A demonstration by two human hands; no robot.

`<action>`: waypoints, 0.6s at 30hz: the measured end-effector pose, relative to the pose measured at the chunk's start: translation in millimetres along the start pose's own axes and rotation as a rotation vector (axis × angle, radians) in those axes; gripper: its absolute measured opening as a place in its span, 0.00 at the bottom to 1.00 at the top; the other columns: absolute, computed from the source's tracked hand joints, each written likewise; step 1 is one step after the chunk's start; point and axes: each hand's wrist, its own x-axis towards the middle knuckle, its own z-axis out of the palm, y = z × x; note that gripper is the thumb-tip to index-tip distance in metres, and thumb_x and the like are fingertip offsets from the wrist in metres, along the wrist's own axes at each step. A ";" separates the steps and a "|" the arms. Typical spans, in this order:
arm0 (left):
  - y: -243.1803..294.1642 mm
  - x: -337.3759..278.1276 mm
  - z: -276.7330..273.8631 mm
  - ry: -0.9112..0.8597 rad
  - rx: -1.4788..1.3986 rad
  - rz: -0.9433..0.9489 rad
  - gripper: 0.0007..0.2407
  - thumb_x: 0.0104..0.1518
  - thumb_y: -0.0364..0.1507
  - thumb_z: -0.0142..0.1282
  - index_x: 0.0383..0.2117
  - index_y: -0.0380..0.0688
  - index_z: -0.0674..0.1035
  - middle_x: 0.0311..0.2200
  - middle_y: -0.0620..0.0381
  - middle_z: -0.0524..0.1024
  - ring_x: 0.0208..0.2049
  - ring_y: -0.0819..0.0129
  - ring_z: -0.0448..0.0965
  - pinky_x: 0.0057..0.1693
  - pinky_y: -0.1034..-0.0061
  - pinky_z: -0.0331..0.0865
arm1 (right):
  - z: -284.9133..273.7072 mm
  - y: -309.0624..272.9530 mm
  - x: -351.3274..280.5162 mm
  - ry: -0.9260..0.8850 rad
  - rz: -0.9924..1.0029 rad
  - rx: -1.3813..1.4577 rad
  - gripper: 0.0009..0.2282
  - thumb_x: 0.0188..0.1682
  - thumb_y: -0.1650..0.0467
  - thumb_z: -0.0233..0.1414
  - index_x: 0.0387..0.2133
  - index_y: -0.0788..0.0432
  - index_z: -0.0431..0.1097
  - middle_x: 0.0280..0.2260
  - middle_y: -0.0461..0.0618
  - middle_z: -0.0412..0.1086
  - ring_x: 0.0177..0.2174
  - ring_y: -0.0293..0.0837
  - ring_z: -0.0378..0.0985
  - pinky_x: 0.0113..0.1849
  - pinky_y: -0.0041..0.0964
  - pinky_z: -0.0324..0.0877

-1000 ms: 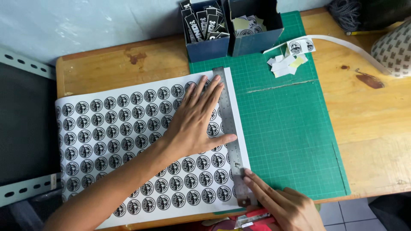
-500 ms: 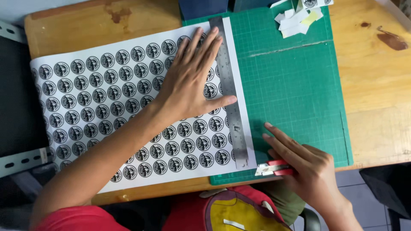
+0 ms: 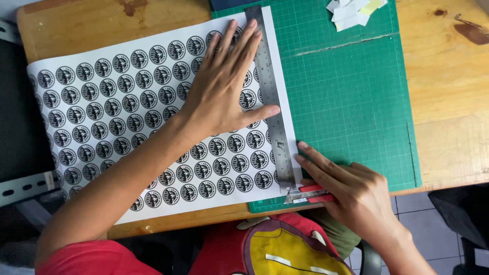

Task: The person uses a metal ruler and a red utility knife to cut a sheet of circular stickers on a green cutting mat. They align the ruler along the sticker rows and slice through the paper to separate the stickers.

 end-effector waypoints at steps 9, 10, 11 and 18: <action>0.0 -0.1 -3.0 0.058 -0.116 0.027 0.55 0.62 0.72 0.43 0.83 0.35 0.48 0.86 0.42 0.41 0.87 0.42 0.37 0.87 0.42 0.35 | 5.2 2.9 -0.1 0.048 -0.035 0.050 0.22 0.60 0.66 0.50 0.69 0.48 0.72 0.71 0.39 0.70 0.28 0.36 0.83 0.29 0.34 0.69; -0.6 -0.3 -2.5 0.065 -0.109 0.030 0.55 0.62 0.72 0.43 0.83 0.35 0.48 0.86 0.42 0.41 0.87 0.42 0.37 0.87 0.42 0.35 | 6.4 4.1 0.2 0.056 -0.038 0.044 0.22 0.60 0.66 0.50 0.69 0.48 0.72 0.71 0.39 0.70 0.28 0.36 0.83 0.29 0.34 0.69; -1.4 -0.6 -1.7 0.079 -0.112 0.043 0.55 0.62 0.71 0.45 0.83 0.35 0.49 0.85 0.41 0.43 0.86 0.41 0.39 0.87 0.43 0.36 | 8.0 5.5 0.6 0.061 -0.045 0.072 0.21 0.60 0.66 0.50 0.67 0.49 0.73 0.71 0.41 0.70 0.28 0.38 0.83 0.30 0.35 0.70; -1.2 -1.1 -3.5 0.101 -0.102 0.055 0.55 0.60 0.71 0.44 0.82 0.34 0.50 0.85 0.39 0.45 0.86 0.40 0.41 0.87 0.45 0.38 | 17.0 6.1 17.8 0.033 -0.036 -0.066 0.27 0.62 0.56 0.44 0.75 0.43 0.63 0.77 0.40 0.61 0.27 0.38 0.81 0.27 0.35 0.73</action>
